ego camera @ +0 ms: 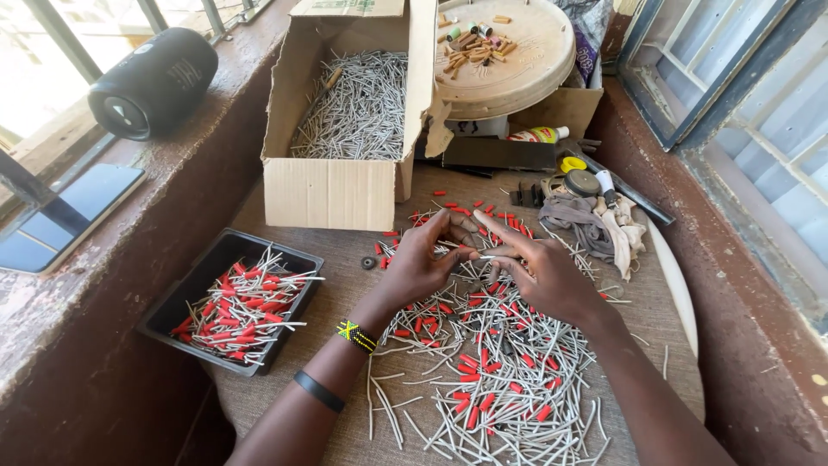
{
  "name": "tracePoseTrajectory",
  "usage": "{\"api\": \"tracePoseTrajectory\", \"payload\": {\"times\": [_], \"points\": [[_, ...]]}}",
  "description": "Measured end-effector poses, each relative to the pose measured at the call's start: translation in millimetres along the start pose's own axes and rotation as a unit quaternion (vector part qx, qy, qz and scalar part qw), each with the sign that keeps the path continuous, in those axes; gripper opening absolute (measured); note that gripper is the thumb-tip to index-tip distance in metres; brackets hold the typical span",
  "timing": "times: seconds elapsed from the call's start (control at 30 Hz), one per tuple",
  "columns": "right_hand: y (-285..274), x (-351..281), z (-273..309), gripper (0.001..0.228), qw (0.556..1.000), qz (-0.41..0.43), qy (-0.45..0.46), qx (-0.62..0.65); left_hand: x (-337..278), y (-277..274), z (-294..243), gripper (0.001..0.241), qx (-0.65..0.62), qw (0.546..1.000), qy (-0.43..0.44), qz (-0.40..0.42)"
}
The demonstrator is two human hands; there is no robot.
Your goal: Manually assembling rivets by sliding red plastic sleeves onto metal nails.
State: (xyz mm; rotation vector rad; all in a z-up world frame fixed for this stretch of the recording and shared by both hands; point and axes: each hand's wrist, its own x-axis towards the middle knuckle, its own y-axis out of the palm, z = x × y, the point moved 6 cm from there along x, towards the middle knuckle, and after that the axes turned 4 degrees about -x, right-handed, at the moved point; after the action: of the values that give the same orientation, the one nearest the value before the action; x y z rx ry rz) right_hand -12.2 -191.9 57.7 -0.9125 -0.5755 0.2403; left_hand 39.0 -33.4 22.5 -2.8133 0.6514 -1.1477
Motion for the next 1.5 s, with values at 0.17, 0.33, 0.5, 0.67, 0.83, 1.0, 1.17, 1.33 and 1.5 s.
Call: {"api": "tracePoseTrajectory", "payload": {"times": [0.17,0.33,0.5,0.67,0.83,1.0,1.17,1.33,1.5], "points": [[-18,-6,4,0.048,0.995,-0.045,0.074,0.039,1,0,1,0.048,-0.005,0.999,-0.026,-0.029],[-26,16,21,0.024,0.983,-0.14,0.066,0.096,-1,-12,22,0.051,0.027,0.995,-0.045,-0.09],[28,55,102,0.015,0.99,-0.113,-0.08,0.018,-12,19,86,0.007,0.307,0.95,0.049,0.019],[99,99,129,0.011,0.983,-0.06,-0.13,-0.114,-26,33,162,0.01,0.407,0.908,0.067,0.078],[153,124,120,0.015,0.975,0.009,-0.133,-0.179,-11,40,153,0.019,0.419,0.884,-0.036,0.203],[115,109,131,0.023,0.984,-0.005,-0.138,-0.116,-19,40,155,0.019,0.372,0.901,0.051,0.216],[25,65,67,0.013,0.993,-0.094,-0.064,-0.04,-17,8,36,0.016,0.256,0.952,0.071,0.154],[-42,30,5,0.016,0.989,-0.135,0.055,0.027,2,-9,9,0.016,0.138,0.988,0.046,0.05],[-20,20,-14,0.025,0.987,0.056,0.139,-0.059,-1,-20,30,0.02,0.136,0.99,0.002,-0.029]]}}
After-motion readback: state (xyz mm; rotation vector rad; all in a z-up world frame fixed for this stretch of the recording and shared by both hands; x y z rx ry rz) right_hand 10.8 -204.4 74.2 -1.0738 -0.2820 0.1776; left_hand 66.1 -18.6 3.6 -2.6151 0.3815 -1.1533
